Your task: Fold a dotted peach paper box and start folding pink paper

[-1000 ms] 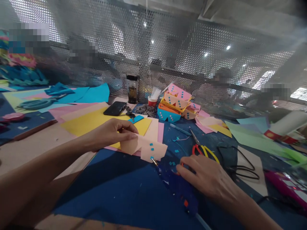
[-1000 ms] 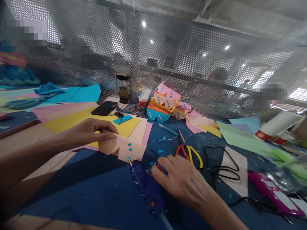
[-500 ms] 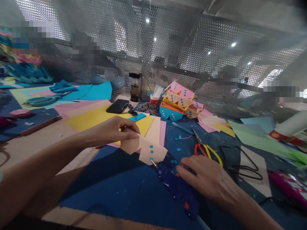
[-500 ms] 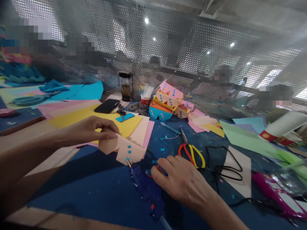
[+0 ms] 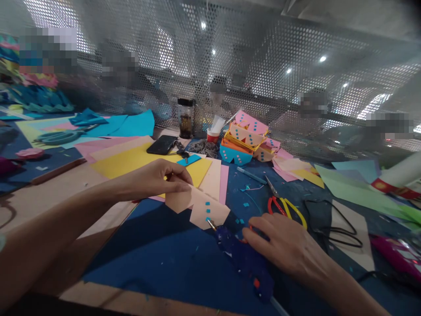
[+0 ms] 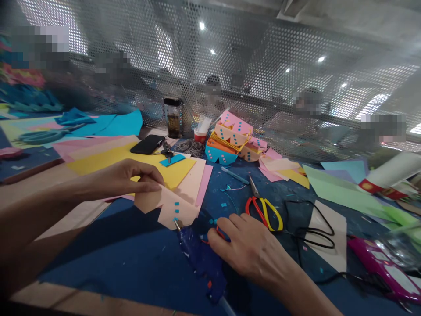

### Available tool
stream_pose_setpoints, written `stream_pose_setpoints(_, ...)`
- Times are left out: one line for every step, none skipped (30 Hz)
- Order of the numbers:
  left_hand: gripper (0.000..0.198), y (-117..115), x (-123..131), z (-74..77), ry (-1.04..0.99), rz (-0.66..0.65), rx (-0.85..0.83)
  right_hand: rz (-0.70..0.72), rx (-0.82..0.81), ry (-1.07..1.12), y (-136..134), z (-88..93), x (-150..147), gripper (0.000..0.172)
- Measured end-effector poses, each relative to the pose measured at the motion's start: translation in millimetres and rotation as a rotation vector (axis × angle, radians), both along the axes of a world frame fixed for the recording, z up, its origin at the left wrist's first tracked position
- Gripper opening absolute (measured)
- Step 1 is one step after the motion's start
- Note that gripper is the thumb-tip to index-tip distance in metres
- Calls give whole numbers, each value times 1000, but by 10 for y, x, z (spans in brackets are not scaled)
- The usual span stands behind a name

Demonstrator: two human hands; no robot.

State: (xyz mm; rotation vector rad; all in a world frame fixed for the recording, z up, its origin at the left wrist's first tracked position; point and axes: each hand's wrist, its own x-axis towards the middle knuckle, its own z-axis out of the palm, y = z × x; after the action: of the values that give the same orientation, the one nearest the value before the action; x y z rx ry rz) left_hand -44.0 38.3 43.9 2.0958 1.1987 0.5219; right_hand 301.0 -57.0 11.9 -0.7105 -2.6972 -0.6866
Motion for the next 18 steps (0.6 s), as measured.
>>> stream_pose_setpoints(19,-4,2,3,0,0,-1,3,2,5,1,-4,0,22)
stream_pose_setpoints(19,-8,5,9,-1,1,0,8,5,9,0,-8,1,23)
stream_pose_setpoints(20,-13,10,15,0,2,1,11,2,7,-2,-12,1,23)
stream_pose_setpoints(20,-16,15,20,2,3,2,5,-4,2,-6,-18,2,22)
stream_pose_setpoints(21,-18,19,24,4,4,4,-6,-13,-2,-9,-24,3,21)
stream_pose_setpoints(22,-17,22,26,4,5,8,-15,-22,-7,-12,-30,4,20)
stream_pose_setpoints(22,-14,22,24,5,-1,12,-23,-32,-13,-14,-34,3,20)
stream_pose_setpoints(23,-9,20,20,5,-8,17,-24,-35,-14,-16,-36,2,20)
stream_pose_setpoints(24,-2,16,14,7,-15,22,-19,-34,-11,-17,-35,0,20)
stream_pose_setpoints(24,6,10,7,10,-21,27,-10,-33,-10,-18,-31,-3,21)
stream_pose_setpoints(24,12,4,1,13,-27,29,0,-30,-9,-18,-25,-6,21)
stream_pose_setpoints(24,15,-1,-3,16,-33,27,5,-29,-10,-18,-18,-9,21)
stream_pose_setpoints(25,16,-4,-3,17,-37,25,9,-32,-11,-18,-12,-12,21)
stream_pose_setpoints(25,14,-4,-1,15,-38,21,9,-33,-13,-18,-7,-14,21)
stream_pose_setpoints(26,9,-2,5,13,-39,17,9,-32,-16,-18,-6,-14,21)
stream_pose_setpoints(26,2,3,12,11,-40,13,7,-31,-18,-18,-7,-14,21)
stream_pose_setpoints(26,-6,9,21,9,-38,12,7,-28,-15,-18,-10,-12,20)
stream_pose_setpoints(26,-13,16,30,7,-37,11,8,-26,-14,-19,-16,-9,20)
